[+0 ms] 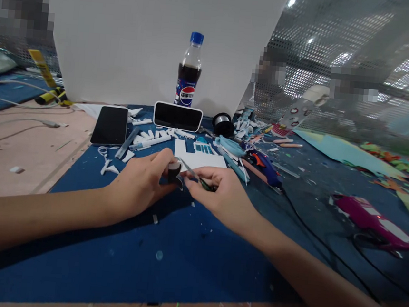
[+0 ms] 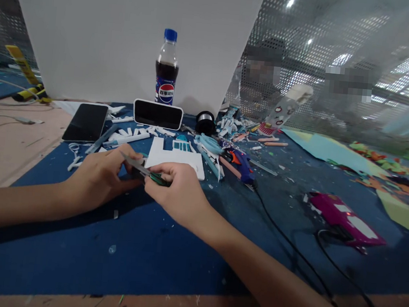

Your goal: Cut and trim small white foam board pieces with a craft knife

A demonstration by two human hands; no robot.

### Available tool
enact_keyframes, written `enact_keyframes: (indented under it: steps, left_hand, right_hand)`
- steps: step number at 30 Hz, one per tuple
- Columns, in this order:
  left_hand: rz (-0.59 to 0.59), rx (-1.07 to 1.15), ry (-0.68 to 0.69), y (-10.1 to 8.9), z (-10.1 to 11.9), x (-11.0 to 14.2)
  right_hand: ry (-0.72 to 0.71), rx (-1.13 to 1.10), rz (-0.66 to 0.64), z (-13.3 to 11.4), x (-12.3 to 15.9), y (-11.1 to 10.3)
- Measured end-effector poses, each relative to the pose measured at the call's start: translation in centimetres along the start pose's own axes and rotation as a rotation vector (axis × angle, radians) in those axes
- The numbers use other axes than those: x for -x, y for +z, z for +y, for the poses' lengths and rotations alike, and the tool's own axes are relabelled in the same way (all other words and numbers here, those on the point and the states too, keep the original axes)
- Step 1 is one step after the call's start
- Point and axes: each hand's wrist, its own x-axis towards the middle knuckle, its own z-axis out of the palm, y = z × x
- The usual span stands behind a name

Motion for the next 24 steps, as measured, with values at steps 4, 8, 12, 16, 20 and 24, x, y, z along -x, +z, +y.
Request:
enact_keyframes:
  steps: [4,8,12,16,20,24]
  left_hand:
    - [-0.031,-0.001,-0.024,0.02,0.00,-0.17]
    - [-0.044,0.009,-0.019,-0.03,0.06,-0.10]
    - [-0.027,-0.011,0.008,-0.05,0.01,0.03]
    - [-0.030,-0.034,0.021,0.03,-0.12,0.12]
    - [-0.058,-0.062,0.023,-0.07,-0.03,0.14]
    - [-0.089,-0.097,0.040,-0.33,0.22,0.03]
  right_hand:
    - [0.011,-0.021,-0.048,-0.08,0.12,0.03]
    - [0.002,-0.021,-0.042,-0.19,0.13,-0.01]
    - [0.000,-0.016,-0.037,-0.19,0.04,0.04]
    - [-0.017,0.007,-0.026,-0.07,0.05,0.12]
    - [-0.041,0.031,-0.048,-0.03,0.08,0.12]
    - [-0.039,0.049,-0.050,-0.07,0.08,0.23]
